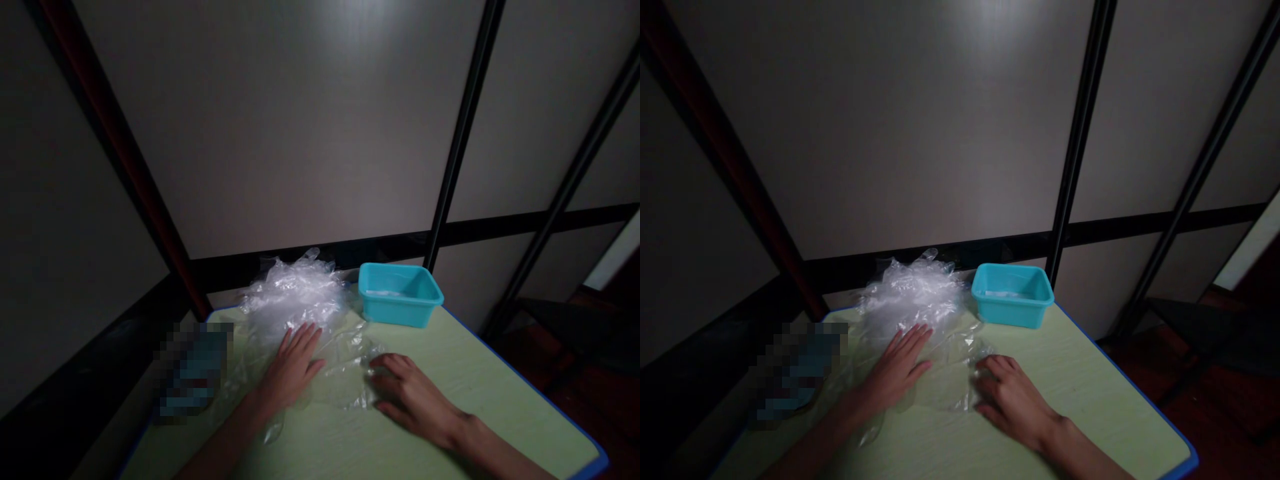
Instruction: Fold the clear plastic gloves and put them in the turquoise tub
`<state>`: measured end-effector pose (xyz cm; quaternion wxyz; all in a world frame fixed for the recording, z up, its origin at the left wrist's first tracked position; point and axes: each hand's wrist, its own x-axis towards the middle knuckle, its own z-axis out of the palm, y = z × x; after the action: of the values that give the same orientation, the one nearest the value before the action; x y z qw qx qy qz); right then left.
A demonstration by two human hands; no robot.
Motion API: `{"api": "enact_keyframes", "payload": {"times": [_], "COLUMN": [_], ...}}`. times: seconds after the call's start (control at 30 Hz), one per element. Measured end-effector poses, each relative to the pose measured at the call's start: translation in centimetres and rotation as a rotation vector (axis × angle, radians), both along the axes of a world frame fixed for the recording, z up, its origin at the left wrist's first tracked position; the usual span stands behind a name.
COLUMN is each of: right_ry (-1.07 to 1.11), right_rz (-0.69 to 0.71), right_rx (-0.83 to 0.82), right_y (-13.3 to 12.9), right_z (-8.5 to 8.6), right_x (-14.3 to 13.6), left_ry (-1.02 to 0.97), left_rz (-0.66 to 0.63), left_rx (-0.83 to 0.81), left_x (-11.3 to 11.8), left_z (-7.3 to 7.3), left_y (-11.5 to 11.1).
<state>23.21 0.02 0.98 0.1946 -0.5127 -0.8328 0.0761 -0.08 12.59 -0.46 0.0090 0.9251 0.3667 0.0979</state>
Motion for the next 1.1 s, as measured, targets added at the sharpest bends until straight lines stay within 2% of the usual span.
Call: {"api": "enact_keyframes", "payload": {"times": [0.1,0.27,0.47,0.67,0.8,0.9,1.0,1.1], "right_ry": [0.023,0.112,0.291,0.332,0.325,0.34,0.404,0.518], "right_rz": [0.013,0.022,-0.083,-0.098,-0.073,-0.083,-0.129,-0.127], "right_rx": [0.015,-0.015,-0.008,-0.034,-0.067,-0.105,-0.149,-0.208], "right_y": [0.5,0.7,0.8,0.6,0.3,0.2,0.3,0.6], "right_z": [-0.8,-1.3,0.1,0.8,0.7,0.8,1.6,2.9], "right_x": [-0.4,-0.3,1.0,2.0,1.8,1.8,2.3,3.5], "left_ry": [-0.121,-0.228,-0.229,-0.269,-0.308,-0.339,-0.365,-0.438], "left_rz": [-0.086,-0.25,-0.17,-0.107,-0.122,-0.143,-0.172,-0.241], "left_rx": [-0.049,-0.28,-0.385,-0.45,-0.481,-0.505,-0.533,-0.735], "left_x": [0.0,0.3,2.7,4.7,5.2,5.3,5.2,5.0], "left_z": [0.9,1.9,1.2,0.2,0.4,1.2,2.6,5.1], "left_y": [-1.1,-4.1,-6.3,-6.4,-6.4,-6.4,-6.6,-7.0]}}
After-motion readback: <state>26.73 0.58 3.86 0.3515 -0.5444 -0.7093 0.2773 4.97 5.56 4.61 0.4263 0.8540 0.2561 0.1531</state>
